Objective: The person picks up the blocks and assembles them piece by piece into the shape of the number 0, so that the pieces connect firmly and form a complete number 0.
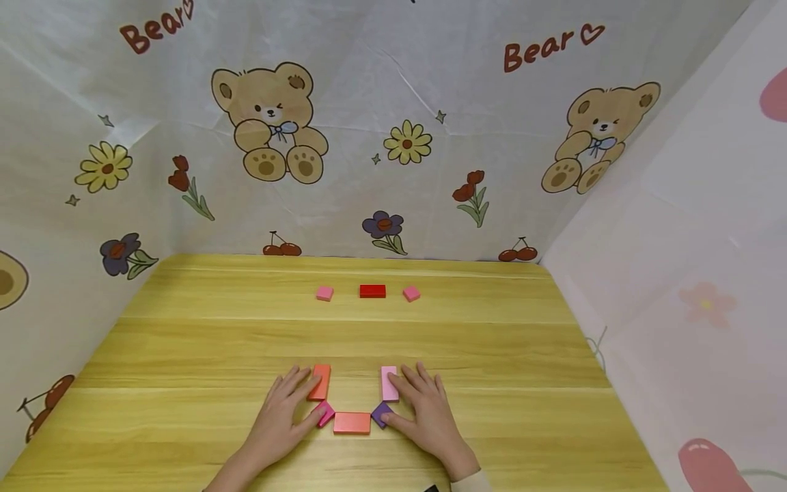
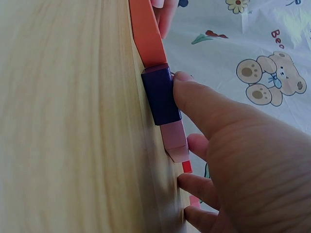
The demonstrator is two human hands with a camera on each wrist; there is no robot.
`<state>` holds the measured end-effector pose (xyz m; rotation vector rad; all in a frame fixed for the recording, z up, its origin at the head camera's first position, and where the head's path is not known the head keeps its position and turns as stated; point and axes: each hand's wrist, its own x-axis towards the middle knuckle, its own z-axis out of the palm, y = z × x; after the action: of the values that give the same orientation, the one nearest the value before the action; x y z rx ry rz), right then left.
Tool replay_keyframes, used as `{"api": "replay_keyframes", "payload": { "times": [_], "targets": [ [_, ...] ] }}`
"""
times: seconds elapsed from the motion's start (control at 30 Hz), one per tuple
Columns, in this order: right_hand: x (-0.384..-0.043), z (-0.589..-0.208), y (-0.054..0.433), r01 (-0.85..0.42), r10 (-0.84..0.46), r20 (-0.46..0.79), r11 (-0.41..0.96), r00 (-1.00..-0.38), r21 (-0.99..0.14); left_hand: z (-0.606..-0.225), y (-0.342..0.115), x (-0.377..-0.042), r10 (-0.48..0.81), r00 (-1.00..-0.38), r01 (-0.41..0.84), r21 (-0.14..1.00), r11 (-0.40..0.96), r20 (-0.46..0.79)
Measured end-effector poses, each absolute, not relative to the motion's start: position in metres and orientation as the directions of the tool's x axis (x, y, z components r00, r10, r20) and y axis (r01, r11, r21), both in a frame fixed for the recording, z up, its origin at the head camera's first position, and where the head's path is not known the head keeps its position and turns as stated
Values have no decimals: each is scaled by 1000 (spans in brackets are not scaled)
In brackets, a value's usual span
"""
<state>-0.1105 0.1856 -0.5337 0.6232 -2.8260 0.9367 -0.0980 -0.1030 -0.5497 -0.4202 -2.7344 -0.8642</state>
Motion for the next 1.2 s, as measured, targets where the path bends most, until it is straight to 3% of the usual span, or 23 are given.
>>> {"api": "replay_keyframes", "payload": {
  "times": [1.2],
  "targets": [
    [-112,-533,185,-402,-339,219,725,-915,-559,-550,-104,-99,204,-920,357,498,790,335]
  ]
}}
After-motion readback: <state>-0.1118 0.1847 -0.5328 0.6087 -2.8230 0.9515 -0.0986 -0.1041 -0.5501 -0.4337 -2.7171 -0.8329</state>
